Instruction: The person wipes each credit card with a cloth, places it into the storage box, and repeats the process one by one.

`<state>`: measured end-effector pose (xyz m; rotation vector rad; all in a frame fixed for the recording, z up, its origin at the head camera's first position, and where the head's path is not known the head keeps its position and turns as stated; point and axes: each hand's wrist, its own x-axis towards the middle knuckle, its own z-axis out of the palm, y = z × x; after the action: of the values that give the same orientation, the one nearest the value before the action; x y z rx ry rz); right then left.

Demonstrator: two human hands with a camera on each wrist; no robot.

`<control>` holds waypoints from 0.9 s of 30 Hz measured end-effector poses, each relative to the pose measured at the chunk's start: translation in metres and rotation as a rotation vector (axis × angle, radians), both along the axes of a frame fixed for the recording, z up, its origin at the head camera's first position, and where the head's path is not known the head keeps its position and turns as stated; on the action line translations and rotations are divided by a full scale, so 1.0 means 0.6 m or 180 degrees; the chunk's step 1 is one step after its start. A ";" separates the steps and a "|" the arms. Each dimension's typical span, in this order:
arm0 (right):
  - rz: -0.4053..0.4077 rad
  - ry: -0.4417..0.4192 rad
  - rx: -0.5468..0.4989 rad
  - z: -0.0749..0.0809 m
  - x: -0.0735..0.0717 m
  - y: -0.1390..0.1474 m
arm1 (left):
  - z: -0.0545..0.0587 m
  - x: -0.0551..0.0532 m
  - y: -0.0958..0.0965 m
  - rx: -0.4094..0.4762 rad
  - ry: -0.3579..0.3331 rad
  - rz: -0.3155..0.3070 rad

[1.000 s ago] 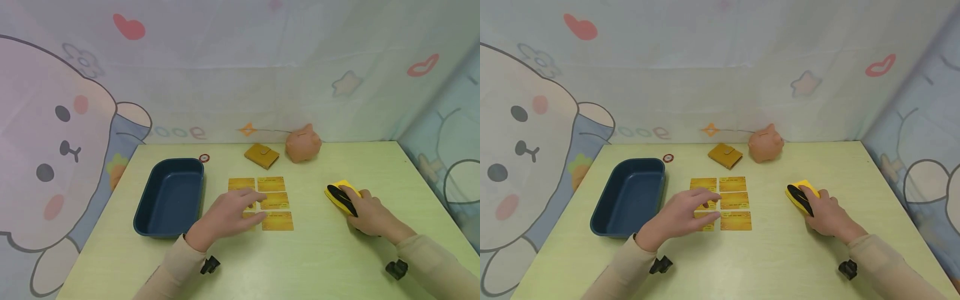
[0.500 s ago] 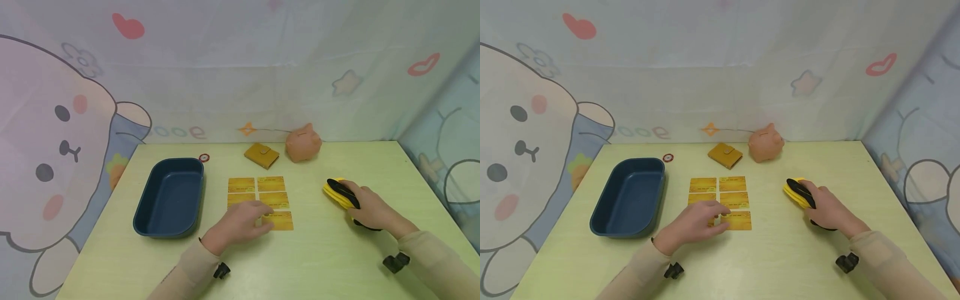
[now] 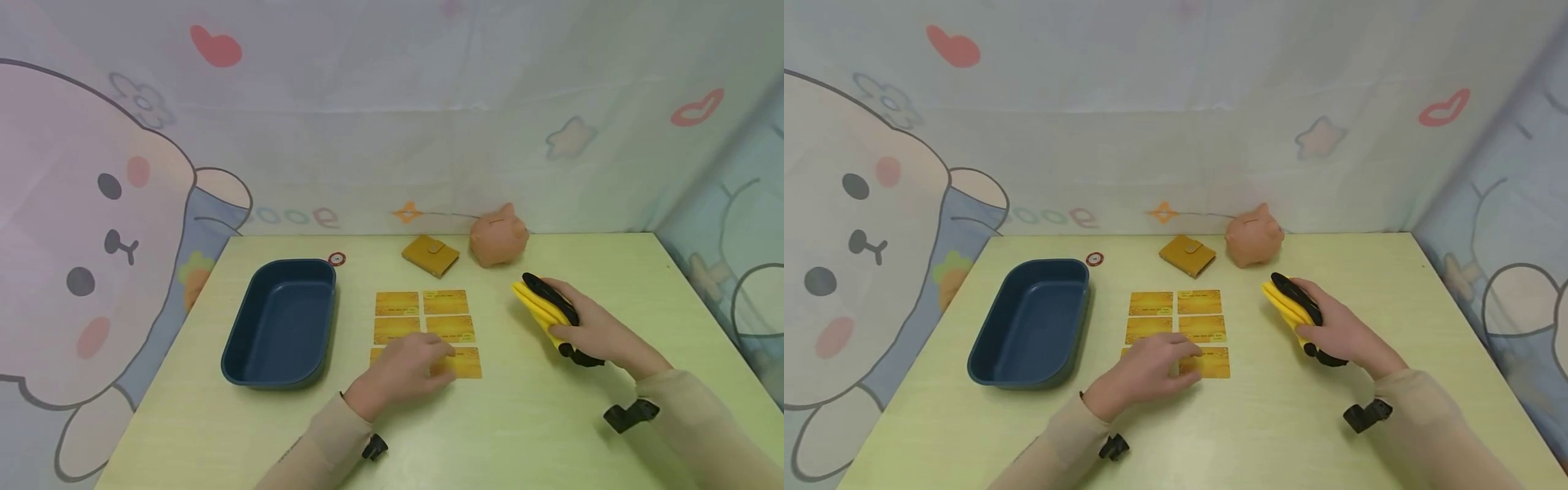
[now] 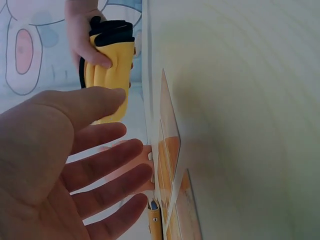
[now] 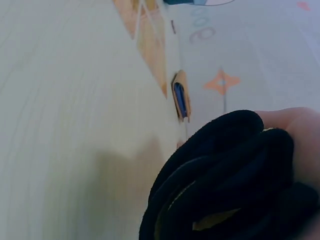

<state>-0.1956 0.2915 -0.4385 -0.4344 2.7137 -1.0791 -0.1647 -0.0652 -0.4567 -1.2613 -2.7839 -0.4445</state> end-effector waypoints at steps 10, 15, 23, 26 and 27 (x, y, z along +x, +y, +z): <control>0.0029 0.0027 -0.0421 0.008 -0.008 -0.031 | -0.009 -0.001 0.012 -0.0216 0.0086 0.0188; 0.0058 -0.0026 -0.0626 0.010 -0.009 -0.049 | -0.017 -0.002 0.014 -0.0283 0.0154 0.0248; 0.0108 -0.0086 -0.0761 0.007 -0.014 -0.068 | -0.022 -0.003 0.019 -0.0311 0.0133 0.0347; 0.0111 -0.0086 -0.0741 0.005 -0.015 -0.072 | -0.022 -0.004 0.020 -0.0313 0.0118 0.0357; 0.0113 -0.0081 -0.0736 0.004 -0.016 -0.074 | -0.022 -0.005 0.020 -0.0312 0.0105 0.0356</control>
<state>-0.2049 0.2473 -0.4359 -0.4978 2.5585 -1.3848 -0.1674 -0.0531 -0.4701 -1.1114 -2.8618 -0.2813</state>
